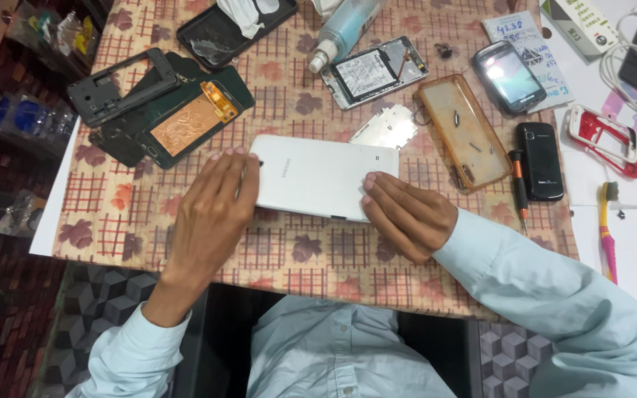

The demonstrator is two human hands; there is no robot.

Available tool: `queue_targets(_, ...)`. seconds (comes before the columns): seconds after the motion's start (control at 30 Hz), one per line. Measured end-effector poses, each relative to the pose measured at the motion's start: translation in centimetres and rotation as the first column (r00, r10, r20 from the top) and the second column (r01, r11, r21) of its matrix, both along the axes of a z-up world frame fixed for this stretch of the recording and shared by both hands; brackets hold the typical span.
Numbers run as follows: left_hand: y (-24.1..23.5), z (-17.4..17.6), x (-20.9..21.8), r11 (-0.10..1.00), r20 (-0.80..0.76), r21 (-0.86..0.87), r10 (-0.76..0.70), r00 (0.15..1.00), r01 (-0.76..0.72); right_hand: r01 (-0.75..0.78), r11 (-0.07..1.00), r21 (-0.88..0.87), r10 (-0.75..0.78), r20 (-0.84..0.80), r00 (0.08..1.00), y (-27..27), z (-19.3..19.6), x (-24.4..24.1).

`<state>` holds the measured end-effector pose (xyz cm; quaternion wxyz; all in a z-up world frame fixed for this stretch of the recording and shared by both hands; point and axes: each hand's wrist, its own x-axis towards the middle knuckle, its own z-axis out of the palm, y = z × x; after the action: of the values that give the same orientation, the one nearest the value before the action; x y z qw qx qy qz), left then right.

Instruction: The person disassembles a white Samsung tablet by removing the back cover and setting it aside. Then the person disassembles a black mobile phone by removing the back cover, battery, and using a screwdriver to remove screws before separating the internal components.

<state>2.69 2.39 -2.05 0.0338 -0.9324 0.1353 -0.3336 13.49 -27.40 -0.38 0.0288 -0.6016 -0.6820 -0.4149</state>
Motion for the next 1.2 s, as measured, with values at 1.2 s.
queue_targets(1.2,5.4,-1.1,-4.6,0.962,-0.100,-0.226,-0.180,0.979,0.154,0.121,0.993,-0.008,-0.121,-0.008,0.993,4.3,-1.5,1.8)
